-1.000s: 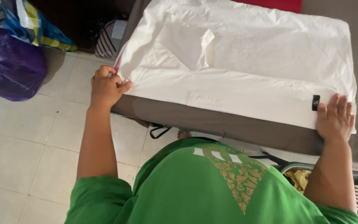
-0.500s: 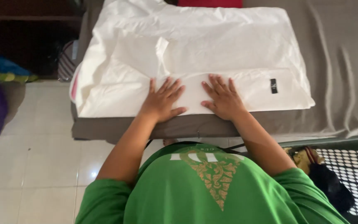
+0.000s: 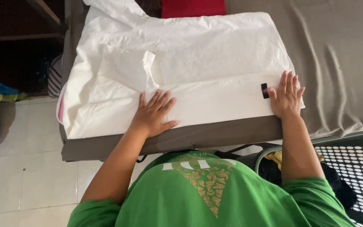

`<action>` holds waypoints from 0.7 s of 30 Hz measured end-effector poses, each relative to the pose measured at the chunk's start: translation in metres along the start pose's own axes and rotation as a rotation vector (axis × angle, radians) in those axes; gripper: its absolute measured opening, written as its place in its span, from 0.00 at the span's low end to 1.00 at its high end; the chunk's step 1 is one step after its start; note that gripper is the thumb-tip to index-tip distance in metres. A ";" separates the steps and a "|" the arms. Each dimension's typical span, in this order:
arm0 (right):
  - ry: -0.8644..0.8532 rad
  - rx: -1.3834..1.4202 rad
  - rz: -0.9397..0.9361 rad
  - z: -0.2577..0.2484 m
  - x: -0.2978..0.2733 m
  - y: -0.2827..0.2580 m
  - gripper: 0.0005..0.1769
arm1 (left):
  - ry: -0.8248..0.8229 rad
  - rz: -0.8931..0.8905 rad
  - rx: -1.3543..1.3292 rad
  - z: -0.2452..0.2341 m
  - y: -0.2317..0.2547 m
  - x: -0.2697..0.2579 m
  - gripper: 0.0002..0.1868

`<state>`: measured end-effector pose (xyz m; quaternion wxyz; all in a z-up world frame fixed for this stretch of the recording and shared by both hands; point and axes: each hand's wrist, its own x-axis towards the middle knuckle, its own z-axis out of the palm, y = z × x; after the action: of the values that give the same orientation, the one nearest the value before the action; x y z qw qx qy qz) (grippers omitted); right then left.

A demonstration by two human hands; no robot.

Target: Folding a white button-down shirt and black pants on a bed

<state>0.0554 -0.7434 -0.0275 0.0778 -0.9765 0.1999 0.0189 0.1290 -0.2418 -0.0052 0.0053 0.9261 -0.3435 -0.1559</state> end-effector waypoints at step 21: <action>0.060 -0.070 -0.656 0.035 -0.036 -0.158 0.42 | 0.097 0.047 -0.062 0.010 -0.005 0.001 0.45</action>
<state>0.0847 -0.5806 -0.0364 0.0402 -0.9910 -0.1239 -0.0292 0.1300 -0.2374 -0.0152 0.0541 0.9236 -0.3596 -0.1211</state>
